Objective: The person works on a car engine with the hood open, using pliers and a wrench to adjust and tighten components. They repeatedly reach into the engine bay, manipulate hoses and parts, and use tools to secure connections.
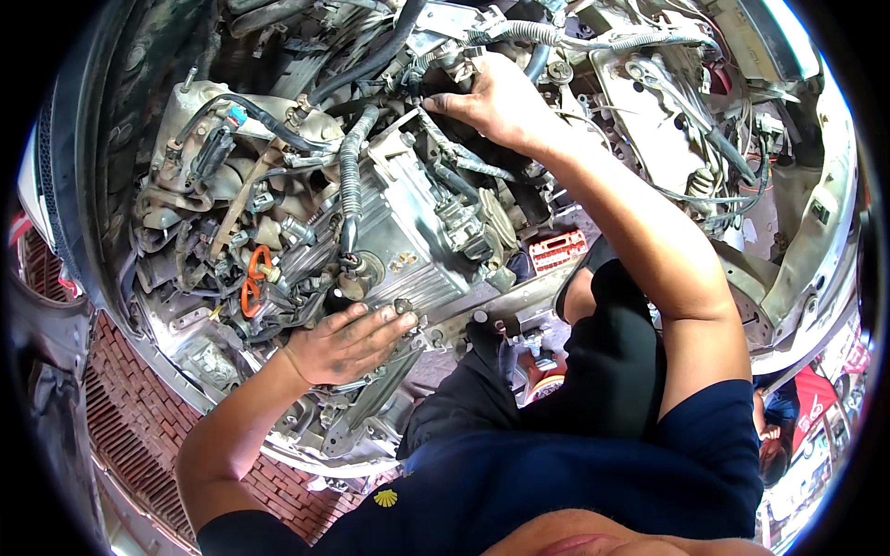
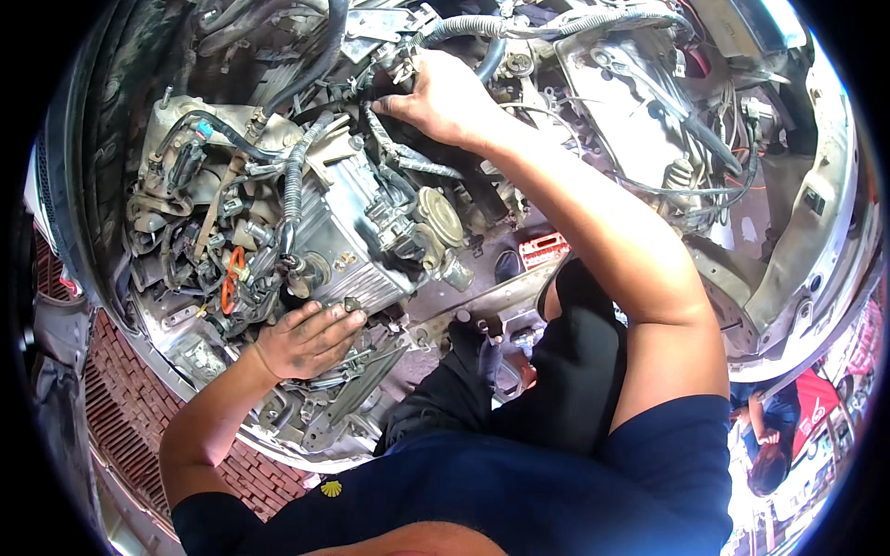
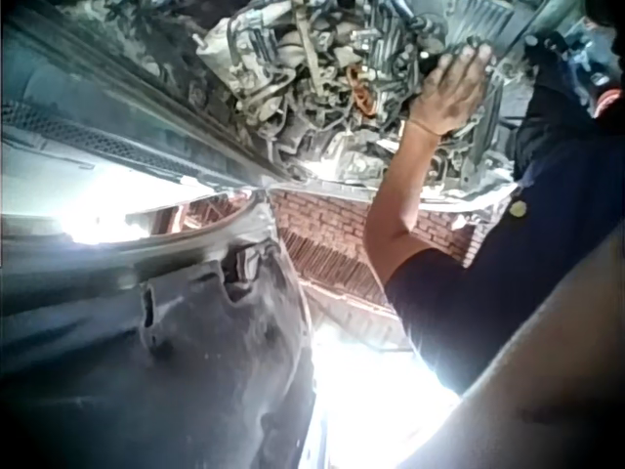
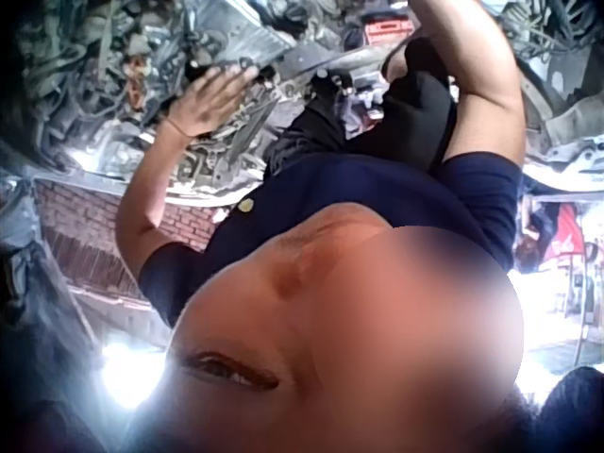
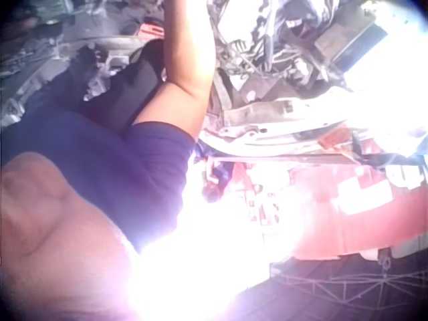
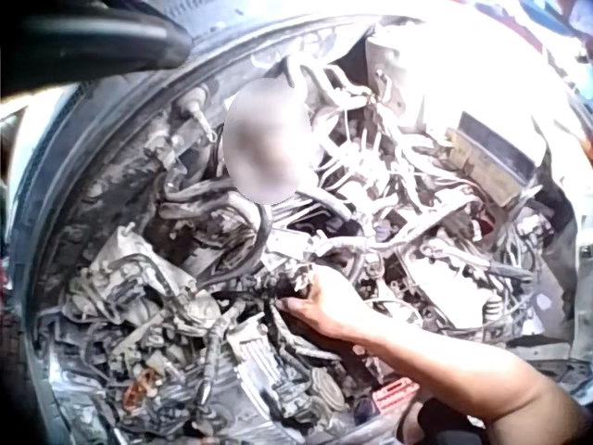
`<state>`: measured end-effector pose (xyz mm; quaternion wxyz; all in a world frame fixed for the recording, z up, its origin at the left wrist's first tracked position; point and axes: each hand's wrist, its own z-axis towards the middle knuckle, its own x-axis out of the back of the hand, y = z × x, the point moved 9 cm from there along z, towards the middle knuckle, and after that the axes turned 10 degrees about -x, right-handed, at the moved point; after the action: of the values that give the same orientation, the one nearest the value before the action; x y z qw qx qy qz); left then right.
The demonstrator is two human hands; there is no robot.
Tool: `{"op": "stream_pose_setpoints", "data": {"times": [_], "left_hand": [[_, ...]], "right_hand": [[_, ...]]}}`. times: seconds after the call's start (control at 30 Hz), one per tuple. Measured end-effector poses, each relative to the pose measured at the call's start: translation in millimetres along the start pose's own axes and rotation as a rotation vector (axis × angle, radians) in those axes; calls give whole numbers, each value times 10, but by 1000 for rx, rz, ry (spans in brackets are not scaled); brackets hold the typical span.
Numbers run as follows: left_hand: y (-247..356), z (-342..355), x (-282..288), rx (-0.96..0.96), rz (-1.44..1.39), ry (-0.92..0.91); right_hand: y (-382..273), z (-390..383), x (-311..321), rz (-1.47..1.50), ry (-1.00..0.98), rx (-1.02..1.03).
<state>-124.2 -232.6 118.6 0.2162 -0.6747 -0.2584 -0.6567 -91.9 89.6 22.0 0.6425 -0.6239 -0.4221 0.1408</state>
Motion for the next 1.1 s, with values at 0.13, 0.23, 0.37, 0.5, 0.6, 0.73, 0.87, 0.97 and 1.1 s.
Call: {"op": "stream_pose_setpoints", "data": {"times": [0.13,0.23,0.37,0.5,0.6,0.73,0.87,0.97,1.1], "left_hand": [[17,3,7,5,12,-7],[25,-32,-26,12,5,-10],[7,-36,-21,3,27,1],[-8,-62,-22,-9,8,22],[-23,-42,-64,-45,-36,-20],[60,-37,-33,-42,-3,-48],[106,5,-52,-25,-30,-56],[152,-65,-57,-26,-11,-63],[-23,35,-155,-117,7,-93]], "right_hand": [[135,94,-52,30,-79,74],[90,124,-84,-115,-241,-16],[108,228,-58,-58,-204,209],[119,254,-132,47,-275,107],[179,239,-49,8,-295,-29],[163,193,-42,-124,-271,-97],[327,259,-66,41,23,118],[242,225,-137,-32,-85,-32],[466,225,71,-84,-75,-126]]}}
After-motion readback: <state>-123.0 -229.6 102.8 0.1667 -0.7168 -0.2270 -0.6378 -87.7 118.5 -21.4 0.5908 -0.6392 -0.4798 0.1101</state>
